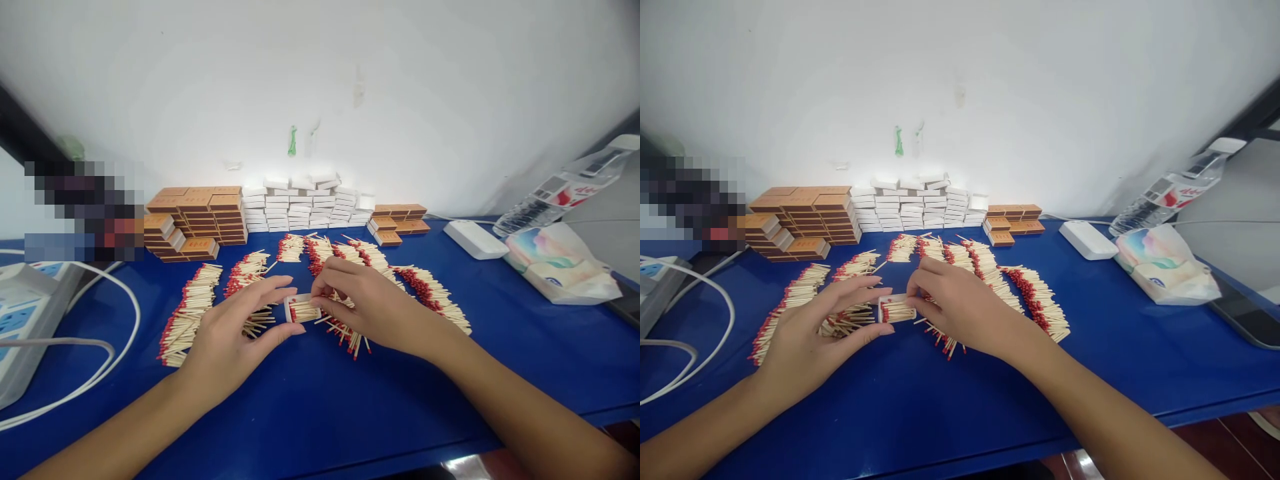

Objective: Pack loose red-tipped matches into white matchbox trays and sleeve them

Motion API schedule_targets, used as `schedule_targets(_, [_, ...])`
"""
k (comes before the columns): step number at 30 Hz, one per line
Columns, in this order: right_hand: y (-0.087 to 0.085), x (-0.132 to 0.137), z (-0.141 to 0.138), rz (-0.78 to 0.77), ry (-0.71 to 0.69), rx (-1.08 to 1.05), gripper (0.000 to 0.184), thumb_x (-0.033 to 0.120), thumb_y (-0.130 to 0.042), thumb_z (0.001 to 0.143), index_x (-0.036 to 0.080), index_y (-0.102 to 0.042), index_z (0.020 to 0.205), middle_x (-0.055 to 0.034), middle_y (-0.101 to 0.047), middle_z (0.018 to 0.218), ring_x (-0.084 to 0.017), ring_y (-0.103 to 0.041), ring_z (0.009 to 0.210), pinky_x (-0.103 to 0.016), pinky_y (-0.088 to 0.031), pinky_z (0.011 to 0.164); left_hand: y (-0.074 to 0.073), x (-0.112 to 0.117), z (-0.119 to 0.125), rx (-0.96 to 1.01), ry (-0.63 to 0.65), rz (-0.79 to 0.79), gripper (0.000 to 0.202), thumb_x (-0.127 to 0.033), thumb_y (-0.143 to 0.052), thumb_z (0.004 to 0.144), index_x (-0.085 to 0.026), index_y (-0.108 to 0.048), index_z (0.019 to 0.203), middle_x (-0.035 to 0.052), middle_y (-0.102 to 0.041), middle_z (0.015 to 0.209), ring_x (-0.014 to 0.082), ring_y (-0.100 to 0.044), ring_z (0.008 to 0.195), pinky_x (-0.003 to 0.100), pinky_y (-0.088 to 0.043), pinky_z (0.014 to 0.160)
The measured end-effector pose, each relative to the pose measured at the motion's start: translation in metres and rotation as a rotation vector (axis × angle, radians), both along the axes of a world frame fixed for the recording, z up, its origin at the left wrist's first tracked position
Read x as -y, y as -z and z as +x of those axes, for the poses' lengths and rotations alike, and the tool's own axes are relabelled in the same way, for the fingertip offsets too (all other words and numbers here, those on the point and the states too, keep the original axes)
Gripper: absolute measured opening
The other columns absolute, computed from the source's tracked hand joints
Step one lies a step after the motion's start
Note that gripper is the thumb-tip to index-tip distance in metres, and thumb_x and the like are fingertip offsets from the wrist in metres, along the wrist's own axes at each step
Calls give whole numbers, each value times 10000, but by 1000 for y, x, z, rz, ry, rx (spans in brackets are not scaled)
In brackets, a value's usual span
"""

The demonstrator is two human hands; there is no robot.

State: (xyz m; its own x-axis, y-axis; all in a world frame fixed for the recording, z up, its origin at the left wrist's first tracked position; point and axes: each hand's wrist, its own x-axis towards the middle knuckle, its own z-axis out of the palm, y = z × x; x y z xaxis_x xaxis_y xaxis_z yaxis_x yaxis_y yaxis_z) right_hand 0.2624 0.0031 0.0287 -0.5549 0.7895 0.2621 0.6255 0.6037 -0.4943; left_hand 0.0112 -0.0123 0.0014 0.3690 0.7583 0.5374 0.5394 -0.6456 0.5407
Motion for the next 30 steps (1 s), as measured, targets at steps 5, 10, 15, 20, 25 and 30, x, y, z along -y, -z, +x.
schedule_targets(5, [-4, 1, -4, -4, -7, -24, 61, 212, -633, 1022, 214, -672, 975, -35, -682, 976, -156, -606, 821, -304, -467, 725, -1, 0, -1, -5, -7, 10, 578, -456, -843, 874, -307, -582, 1367, -26, -815, 1216, 205, -781, 1141, 307, -582, 1094])
schedule_targets(10, [-21, -16, 44, 43, 151, -88, 184, 397, -648, 1005, 234, -713, 951, -24, -696, 831, -159, -584, 704, -310, -446, 636, -1, -1, -2, -2, 3, 21, 567, -419, -848, 878, -301, -584, 1365, -23, -811, 1226, 190, -784, 1132, 289, -580, 1091])
schedule_targets(15, [-20, -47, 134, 23, 441, 122, 353, 572, -661, 925, 239, -736, 837, -65, -739, 821, -207, -610, 711, -367, -457, 664, -1, 0, -3, -17, 15, 25, 556, -409, -845, 883, -285, -589, 1361, -10, -813, 1216, 192, -782, 1140, 288, -577, 1090])
schedule_targets(20, [-1, -62, 166, -187, 391, 269, 279, 522, -695, 875, 257, -784, 882, -53, -787, 900, -221, -673, 779, -353, -485, 688, -1, -1, -4, -33, 4, 38, 557, -410, -846, 881, -289, -596, 1364, -10, -811, 1228, 196, -777, 1151, 299, -566, 1106])
schedule_targets(25, [5, -64, 166, -242, 331, 287, 306, 536, -666, 902, 256, -786, 880, -48, -777, 840, -193, -650, 719, -324, -465, 647, -2, 0, -5, -54, 14, 49, 543, -416, -831, 895, -292, -593, 1367, -13, -817, 1207, 200, -774, 1159, 315, -567, 1109])
schedule_targets(30, [4, -63, 169, -275, 356, 310, 304, 543, -676, 890, 262, -791, 873, -45, -772, 833, -196, -643, 724, -328, -455, 644, -2, 0, -5, -54, 16, 53, 554, -414, -837, 890, -282, -592, 1369, -20, -818, 1200, 179, -774, 1156, 274, -550, 1115])
